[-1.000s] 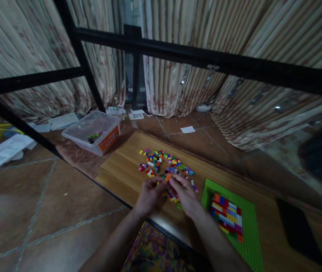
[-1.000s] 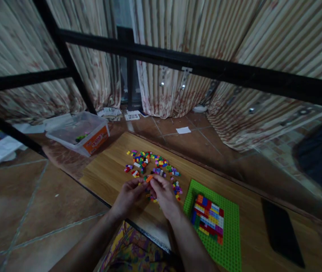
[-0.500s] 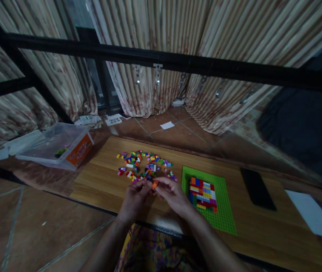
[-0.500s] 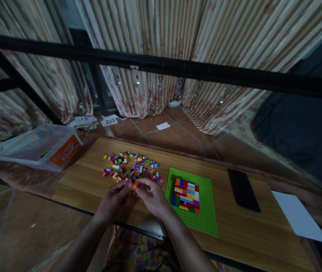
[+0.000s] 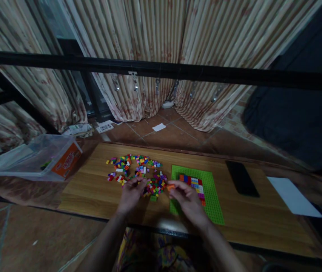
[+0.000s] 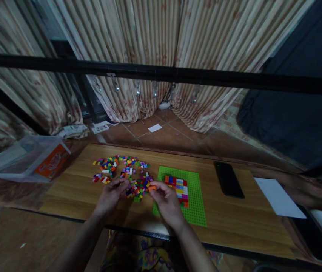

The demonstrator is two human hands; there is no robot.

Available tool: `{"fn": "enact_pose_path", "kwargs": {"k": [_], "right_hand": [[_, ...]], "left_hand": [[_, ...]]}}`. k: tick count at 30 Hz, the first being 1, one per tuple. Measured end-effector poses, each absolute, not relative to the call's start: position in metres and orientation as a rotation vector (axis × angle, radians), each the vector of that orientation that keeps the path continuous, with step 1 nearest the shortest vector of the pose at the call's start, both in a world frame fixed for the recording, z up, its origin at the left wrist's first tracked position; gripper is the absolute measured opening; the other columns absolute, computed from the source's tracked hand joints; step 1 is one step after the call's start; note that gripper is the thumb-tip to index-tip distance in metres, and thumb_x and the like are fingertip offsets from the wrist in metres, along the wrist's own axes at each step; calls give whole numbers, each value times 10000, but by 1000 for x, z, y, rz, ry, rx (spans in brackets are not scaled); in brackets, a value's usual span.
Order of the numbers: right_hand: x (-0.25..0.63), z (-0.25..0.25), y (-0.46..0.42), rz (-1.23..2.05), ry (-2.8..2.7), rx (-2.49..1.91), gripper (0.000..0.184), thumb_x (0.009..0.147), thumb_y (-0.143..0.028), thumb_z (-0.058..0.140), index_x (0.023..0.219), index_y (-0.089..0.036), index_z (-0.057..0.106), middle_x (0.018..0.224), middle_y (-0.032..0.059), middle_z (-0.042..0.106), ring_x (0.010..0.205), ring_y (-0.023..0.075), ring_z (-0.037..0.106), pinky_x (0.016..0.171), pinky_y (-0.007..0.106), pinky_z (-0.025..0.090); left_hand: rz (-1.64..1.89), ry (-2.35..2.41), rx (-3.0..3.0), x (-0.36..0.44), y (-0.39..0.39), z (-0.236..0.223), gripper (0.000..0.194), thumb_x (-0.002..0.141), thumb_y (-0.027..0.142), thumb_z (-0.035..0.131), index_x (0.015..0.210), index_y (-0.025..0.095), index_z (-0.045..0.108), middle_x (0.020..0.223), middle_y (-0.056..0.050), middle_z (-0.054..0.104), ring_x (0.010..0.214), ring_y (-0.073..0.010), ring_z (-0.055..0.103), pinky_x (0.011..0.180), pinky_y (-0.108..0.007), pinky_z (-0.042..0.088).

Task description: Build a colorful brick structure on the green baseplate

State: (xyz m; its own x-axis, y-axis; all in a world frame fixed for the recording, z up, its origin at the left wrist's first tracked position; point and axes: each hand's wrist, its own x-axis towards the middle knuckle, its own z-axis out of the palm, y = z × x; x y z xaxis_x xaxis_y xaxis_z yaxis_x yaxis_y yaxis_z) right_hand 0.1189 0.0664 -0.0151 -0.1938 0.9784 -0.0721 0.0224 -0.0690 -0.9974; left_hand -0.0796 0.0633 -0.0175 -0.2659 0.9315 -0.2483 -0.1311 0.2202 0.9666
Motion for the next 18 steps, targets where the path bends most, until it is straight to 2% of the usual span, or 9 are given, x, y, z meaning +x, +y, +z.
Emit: {"fn": "enact_pose_path", "kwargs": {"k": [3,5,11,16,18], "right_hand": [[169,-24,78,1221,-1309,-1355,334,798,-407,599,1073,-231,669,997,42,688,809,172,633,765,328,509],[197,-28,89,1108,-1401,-1449,326,804,-381,578,1072,-225,679,1090,59,672,967,205,623,869,355,482],[217,-34,117,927,-1666,-1566,329,795,-229,500,1067,-199,682,1029,68,694,920,193,644,840,352,495],[210,-30,128,904,-1714,-1562,238,761,-201,529,913,-190,712,885,53,722,816,194,656,786,345,494],[211,-29,131,887,-1735,-1564,199,754,-213,544,840,-205,724,849,43,722,806,198,648,784,346,483]], "left_hand": [[1258,1715,1038,-92,84,-22,225,693,357,658,767,147,686,709,-18,675,641,-144,583,608,-230,432],[1129,1877,1237,-100,97,-24,206,741,315,596,811,158,707,799,-40,714,718,-179,629,671,-255,458],[689,2201,1658,-102,116,-16,246,799,219,507,936,171,705,874,-80,734,825,-224,670,721,-262,464],[695,2187,1693,-88,112,-5,282,820,229,500,1012,158,694,966,-117,724,862,-235,669,742,-272,464],[735,2133,1684,-82,110,-4,278,817,243,511,1008,169,700,929,-106,729,827,-233,669,729,-279,466]]}}
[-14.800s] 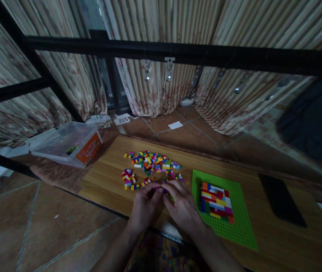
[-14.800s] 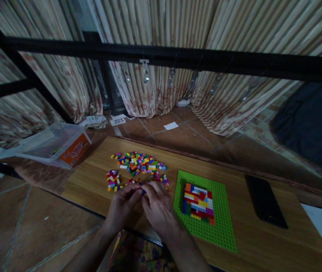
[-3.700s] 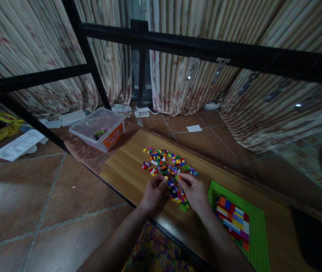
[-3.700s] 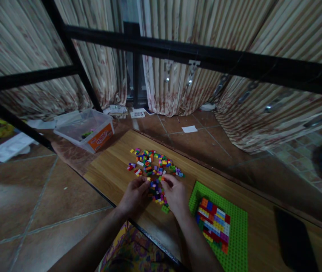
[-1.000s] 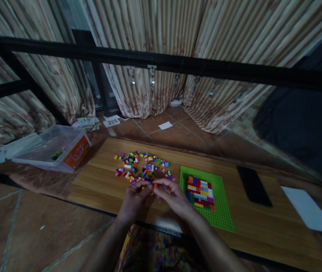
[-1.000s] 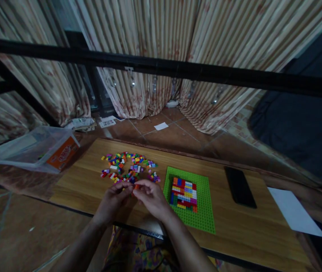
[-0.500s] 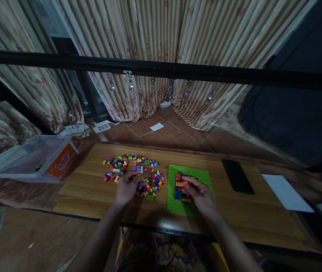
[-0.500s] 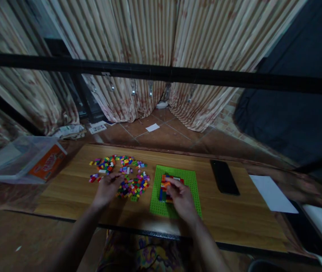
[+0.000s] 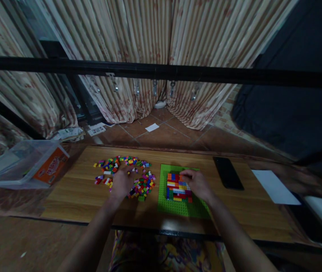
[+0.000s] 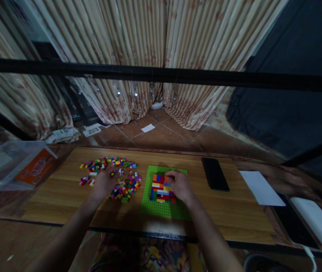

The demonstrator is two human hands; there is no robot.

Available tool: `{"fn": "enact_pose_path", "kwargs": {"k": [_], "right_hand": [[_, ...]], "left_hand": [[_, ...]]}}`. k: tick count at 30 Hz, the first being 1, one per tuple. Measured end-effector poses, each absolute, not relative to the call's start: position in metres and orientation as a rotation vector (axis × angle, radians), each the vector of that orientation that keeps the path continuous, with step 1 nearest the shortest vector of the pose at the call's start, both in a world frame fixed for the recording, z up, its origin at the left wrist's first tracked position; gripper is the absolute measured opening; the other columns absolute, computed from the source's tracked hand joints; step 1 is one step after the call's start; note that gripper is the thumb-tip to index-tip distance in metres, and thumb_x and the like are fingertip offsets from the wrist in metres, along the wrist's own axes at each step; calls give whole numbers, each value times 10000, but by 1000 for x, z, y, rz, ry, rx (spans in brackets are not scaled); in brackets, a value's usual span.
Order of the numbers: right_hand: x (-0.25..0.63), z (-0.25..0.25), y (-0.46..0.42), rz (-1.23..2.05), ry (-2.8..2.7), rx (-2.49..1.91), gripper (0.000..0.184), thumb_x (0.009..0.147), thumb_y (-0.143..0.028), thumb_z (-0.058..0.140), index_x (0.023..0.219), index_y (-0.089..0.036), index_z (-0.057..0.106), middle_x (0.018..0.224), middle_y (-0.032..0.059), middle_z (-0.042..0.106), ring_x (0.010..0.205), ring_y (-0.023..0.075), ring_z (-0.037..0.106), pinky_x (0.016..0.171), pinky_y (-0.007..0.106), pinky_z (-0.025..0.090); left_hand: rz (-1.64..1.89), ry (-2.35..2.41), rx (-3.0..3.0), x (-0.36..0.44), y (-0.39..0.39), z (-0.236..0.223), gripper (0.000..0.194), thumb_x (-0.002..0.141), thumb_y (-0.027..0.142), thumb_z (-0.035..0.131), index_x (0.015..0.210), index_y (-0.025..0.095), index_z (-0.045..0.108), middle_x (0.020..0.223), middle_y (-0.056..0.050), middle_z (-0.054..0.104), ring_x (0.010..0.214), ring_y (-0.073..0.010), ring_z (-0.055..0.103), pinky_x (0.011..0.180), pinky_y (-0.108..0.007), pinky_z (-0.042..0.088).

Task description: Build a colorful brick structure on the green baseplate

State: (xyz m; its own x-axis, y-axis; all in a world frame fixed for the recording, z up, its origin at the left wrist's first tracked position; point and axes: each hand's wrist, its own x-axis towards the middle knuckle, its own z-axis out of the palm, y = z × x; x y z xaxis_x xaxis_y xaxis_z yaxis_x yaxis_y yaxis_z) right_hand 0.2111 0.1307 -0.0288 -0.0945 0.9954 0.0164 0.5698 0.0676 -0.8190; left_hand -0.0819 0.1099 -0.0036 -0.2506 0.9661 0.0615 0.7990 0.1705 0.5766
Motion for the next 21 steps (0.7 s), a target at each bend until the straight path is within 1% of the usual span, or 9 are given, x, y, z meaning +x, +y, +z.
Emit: {"fn": "enact_pose_path", "kwargs": {"k": [2,4,8,10,12,15,19,21], "right_hand": [[213,-29,133,872,-1746,-1570,188,752,-227,550,805,-214,730,827,39,718,801,200,642,783,345,476],[214,-31,134,861,-1746,-1577,195,755,-246,551,809,-210,735,840,45,716,805,202,640,782,345,473],[213,-36,134,862,-1727,-1586,225,771,-292,552,859,-198,736,875,54,715,803,196,643,766,334,481],[212,-38,135,871,-1720,-1587,230,773,-307,555,863,-195,735,872,54,715,796,193,644,756,329,484],[211,-39,135,879,-1721,-1585,230,769,-316,561,851,-192,736,871,55,715,795,192,646,753,326,486],[212,-39,137,890,-1729,-1589,223,761,-318,566,827,-194,739,860,55,716,780,194,646,742,327,487],[213,-38,139,919,-1752,-1605,199,742,-300,578,802,-200,739,802,44,718,731,192,645,710,326,486],[213,-38,140,934,-1764,-1607,186,733,-290,585,792,-202,737,775,38,717,708,190,643,694,321,484]], "left_hand": [[799,2063,1662,-76,107,-4,253,809,261,532,972,190,712,841,-78,732,762,-224,665,697,-278,464],[887,1965,1625,-68,105,-6,216,803,277,551,910,206,724,798,-56,729,735,-214,659,685,-274,462],[1027,1756,1507,-45,98,-8,166,774,252,590,859,219,729,892,-43,732,821,-206,656,778,-278,467],[1045,1676,1494,-29,95,-8,161,764,227,594,852,221,729,897,-39,727,844,-205,649,814,-285,461],[1015,1592,1497,-13,93,-8,183,776,225,581,882,218,729,873,-40,722,823,-207,646,803,-291,464],[1003,1524,1416,7,92,-9,247,756,215,601,972,210,721,873,-45,723,814,-216,645,805,-301,467],[1000,1449,1348,22,94,-14,265,742,208,609,979,226,725,779,-33,713,815,-225,639,820,-305,463],[975,1413,1354,25,96,-18,270,760,204,582,987,237,723,789,-28,715,800,-219,640,800,-298,465]]}}
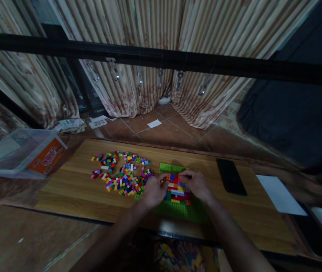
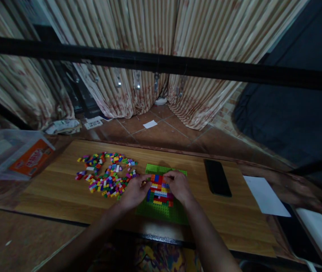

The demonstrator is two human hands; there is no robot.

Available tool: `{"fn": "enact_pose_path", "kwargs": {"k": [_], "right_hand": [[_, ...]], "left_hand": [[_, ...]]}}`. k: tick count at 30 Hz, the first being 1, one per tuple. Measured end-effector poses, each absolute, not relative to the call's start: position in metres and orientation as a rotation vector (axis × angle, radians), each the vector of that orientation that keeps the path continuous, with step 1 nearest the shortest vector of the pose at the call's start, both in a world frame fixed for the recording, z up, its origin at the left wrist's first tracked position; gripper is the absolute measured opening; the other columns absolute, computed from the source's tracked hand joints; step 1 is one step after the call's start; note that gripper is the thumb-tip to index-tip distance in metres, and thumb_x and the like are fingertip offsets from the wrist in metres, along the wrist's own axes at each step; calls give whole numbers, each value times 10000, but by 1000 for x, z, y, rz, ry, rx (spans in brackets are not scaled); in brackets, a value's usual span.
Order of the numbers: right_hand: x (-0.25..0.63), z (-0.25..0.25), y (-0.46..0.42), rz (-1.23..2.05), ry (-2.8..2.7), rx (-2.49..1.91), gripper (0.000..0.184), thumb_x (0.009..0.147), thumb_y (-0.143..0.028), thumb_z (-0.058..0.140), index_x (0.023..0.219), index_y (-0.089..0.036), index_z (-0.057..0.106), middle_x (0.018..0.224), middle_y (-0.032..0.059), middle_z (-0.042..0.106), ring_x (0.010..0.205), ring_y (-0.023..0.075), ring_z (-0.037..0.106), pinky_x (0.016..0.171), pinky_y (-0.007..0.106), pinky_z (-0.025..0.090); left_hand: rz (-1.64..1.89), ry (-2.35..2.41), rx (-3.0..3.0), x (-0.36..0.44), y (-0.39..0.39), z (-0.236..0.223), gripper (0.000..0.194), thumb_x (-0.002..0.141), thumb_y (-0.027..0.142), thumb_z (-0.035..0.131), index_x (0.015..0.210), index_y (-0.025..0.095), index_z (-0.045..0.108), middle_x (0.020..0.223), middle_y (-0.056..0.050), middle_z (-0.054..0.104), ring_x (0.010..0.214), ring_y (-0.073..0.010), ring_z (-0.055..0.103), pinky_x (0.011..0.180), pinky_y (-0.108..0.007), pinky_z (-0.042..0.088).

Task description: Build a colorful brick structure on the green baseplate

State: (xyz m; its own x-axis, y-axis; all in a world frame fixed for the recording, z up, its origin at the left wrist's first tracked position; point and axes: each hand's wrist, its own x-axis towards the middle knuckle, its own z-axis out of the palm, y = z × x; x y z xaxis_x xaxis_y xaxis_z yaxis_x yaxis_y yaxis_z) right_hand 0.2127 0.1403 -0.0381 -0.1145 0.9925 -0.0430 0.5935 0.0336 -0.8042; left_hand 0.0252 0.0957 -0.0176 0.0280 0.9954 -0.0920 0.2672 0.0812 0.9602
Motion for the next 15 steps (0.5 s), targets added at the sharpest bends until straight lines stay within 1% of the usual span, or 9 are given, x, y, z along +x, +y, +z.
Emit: {"fn": "enact_pose_path", "kwargs": {"k": [3,6,8,10,13,15], "right_hand": [[212,-39,141,933,-1777,-1601,171,733,-294,588,777,-216,733,760,25,715,705,184,640,687,313,481],[212,-38,140,903,-1791,-1586,162,737,-307,589,758,-227,729,751,16,710,724,183,637,705,313,479],[213,-37,138,880,-1801,-1577,172,747,-317,583,769,-228,728,759,18,708,738,185,635,716,317,481],[214,-36,135,859,-1811,-1568,201,767,-337,572,818,-224,730,814,30,707,770,189,634,741,324,484],[216,-30,126,793,-1807,-1575,291,804,-377,552,971,-197,709,954,74,681,856,207,623,808,356,476],[212,-22,114,693,-1785,-1562,329,841,-385,518,1044,-182,680,988,95,656,877,212,612,823,370,472]], "left_hand": [[970,1394,1338,28,97,-20,252,769,211,574,972,239,721,823,-29,719,792,-209,640,764,-283,465],[1021,1324,1155,29,96,-19,171,775,294,609,874,204,716,755,-30,695,754,-191,629,700,-260,465],[1059,1233,888,27,93,-16,236,797,381,601,857,171,692,721,-33,667,695,-162,615,660,-249,465],[1067,1099,581,23,88,-11,322,831,439,561,908,144,663,746,-49,658,678,-145,615,663,-250,476],[1045,887,300,15,78,-3,382,884,456,481,990,117,621,863,-104,668,764,-165,643,724,-278,496],[1043,808,231,12,73,1,417,905,468,434,1032,108,599,936,-132,666,827,-188,650,760,-302,499]]}}
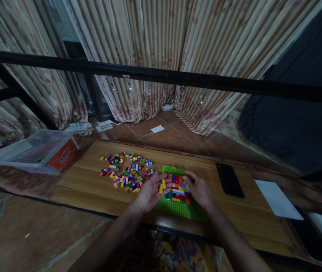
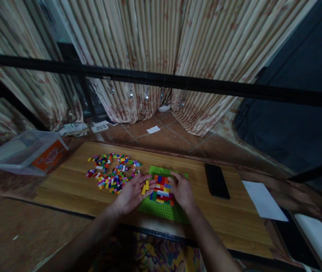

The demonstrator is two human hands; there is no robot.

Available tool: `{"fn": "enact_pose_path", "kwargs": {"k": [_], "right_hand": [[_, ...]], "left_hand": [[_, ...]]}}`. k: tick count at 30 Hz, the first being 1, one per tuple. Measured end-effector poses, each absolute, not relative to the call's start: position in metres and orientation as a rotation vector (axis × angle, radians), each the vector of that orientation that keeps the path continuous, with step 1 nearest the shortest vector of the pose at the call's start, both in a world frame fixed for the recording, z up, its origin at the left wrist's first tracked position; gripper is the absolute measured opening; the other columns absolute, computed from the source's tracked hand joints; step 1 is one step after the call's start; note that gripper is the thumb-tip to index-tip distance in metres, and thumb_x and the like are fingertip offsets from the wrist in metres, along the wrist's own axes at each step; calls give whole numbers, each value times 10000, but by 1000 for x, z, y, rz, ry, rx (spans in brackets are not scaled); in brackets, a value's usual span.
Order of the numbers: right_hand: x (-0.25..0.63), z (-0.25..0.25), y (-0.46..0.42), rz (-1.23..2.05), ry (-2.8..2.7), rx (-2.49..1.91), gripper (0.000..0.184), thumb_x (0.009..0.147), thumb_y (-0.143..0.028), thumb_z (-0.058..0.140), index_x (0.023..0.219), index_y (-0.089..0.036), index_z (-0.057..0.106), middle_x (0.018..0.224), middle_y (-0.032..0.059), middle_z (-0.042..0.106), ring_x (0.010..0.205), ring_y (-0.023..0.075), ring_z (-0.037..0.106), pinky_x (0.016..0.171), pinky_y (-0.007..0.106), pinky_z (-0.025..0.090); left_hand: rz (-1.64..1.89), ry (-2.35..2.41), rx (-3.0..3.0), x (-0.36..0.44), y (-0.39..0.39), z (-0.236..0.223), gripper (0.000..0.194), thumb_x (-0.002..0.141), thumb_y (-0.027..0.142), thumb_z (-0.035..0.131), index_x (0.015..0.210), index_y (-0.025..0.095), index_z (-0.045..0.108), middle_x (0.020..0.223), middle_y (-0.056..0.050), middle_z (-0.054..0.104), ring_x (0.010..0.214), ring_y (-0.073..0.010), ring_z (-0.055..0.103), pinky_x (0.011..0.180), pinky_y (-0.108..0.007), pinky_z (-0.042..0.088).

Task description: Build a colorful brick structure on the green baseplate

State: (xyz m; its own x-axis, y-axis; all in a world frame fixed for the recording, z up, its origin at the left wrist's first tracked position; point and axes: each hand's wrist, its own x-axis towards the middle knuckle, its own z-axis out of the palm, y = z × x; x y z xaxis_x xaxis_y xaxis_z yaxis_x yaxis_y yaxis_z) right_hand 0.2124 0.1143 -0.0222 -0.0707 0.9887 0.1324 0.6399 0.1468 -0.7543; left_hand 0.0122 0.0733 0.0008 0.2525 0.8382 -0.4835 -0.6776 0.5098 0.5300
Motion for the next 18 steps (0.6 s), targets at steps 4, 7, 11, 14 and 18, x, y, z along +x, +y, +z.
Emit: {"fn": "enact_pose_path", "kwargs": {"k": [4,7,11,14,18], "right_hand": [[191,1,82,699,-1853,-1350,284,898,-344,467,1068,-217,656,1003,76,633,903,190,599,802,333,485],[176,11,60,783,-1995,-1245,292,857,-259,548,1138,-273,624,1053,50,614,979,192,575,855,343,477],[175,4,42,781,-2070,-1281,331,801,-152,590,1098,-286,646,1072,42,613,1041,218,544,911,381,452],[187,-6,28,841,-2069,-1296,340,807,-138,572,1107,-281,641,1085,48,613,1053,225,539,917,380,447],[202,-11,11,947,-2035,-1361,357,810,-165,571,1141,-290,620,1051,52,618,1021,233,553,873,366,464]], "left_hand": [[1039,737,196,13,66,4,462,906,500,416,1075,104,583,973,-139,662,855,-200,645,779,-316,495],[1003,694,226,18,60,5,452,897,509,440,1052,117,602,931,-113,661,786,-170,632,686,-262,481],[933,664,225,27,46,-1,405,891,486,474,1022,134,627,934,-88,657,751,-134,608,637,-214,448],[885,682,190,35,32,-8,383,901,459,472,1021,133,633,978,-88,656,820,-138,608,695,-215,454],[816,666,177,47,18,-14,378,911,444,452,1041,132,622,1056,-110,641,992,-188,598,822,-263,457]]}}
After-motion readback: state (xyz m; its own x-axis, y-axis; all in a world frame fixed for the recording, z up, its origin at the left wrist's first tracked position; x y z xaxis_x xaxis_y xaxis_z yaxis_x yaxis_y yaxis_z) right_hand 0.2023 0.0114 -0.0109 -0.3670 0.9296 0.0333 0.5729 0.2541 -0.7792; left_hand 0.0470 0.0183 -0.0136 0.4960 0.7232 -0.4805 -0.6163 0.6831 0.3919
